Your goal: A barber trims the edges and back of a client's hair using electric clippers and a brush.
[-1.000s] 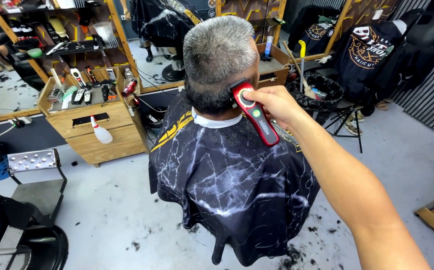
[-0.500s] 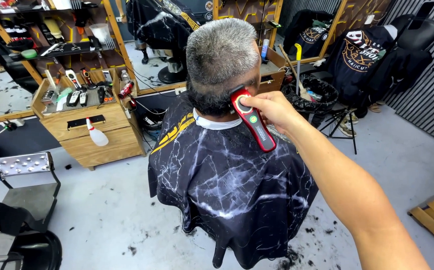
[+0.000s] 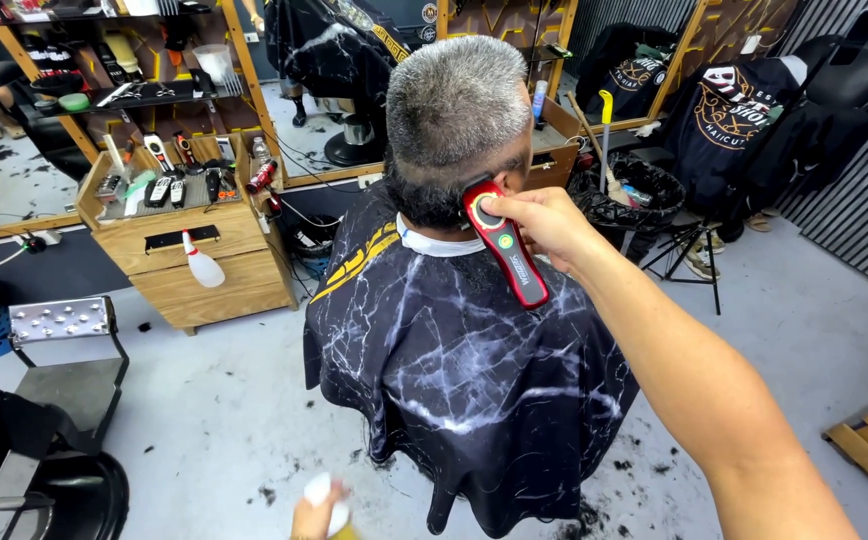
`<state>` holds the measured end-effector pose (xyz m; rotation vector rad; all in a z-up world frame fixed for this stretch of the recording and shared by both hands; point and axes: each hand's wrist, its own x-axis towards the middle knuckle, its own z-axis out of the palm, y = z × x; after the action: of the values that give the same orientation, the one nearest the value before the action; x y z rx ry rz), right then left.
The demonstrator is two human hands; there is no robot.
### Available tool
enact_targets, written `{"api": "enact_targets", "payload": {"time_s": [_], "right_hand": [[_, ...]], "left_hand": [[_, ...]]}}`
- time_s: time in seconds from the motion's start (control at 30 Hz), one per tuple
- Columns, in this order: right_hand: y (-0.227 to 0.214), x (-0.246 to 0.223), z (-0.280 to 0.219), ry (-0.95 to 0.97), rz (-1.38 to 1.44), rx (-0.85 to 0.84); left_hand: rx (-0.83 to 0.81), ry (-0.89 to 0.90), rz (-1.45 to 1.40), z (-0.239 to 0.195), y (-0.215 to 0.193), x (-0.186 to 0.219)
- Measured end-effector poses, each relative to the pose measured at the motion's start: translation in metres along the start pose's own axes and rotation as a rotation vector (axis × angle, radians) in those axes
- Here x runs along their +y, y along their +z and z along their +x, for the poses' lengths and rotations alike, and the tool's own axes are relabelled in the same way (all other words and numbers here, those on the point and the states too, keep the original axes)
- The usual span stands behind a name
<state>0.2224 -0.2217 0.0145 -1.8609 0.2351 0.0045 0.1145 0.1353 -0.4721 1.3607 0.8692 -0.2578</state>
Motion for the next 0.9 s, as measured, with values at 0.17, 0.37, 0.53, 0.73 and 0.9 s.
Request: {"api": "enact_targets", "payload": {"time_s": [0.17, 0.37, 0.53, 0.73, 0.9], "right_hand": [[0.008, 0.0, -0.001, -0.075, 0.091, -0.002], [0.013, -0.003, -0.003, -0.075, 0.08, 0.019], [0.016, -0.005, -0.008, 0.022, -0.01, 0.024], [0.02, 0.002, -0.006, -0.067, 0.054, 0.023], [0.029, -0.004, -0.017, -0.099, 0.078, 0.061]], "left_hand": [[-0.267, 0.183, -0.401, -0.069, 0.07, 0.14], [-0.164, 0.227, -0.322, -0.074, 0.091, 0.174], [-0.26, 0.21, -0.392, -0.075, 0.086, 0.169], [-0.214, 0.277, -0.246, -0.07, 0.089, 0.166], [-0.239, 0.302, -0.281, -0.066, 0.092, 0.156]]}}
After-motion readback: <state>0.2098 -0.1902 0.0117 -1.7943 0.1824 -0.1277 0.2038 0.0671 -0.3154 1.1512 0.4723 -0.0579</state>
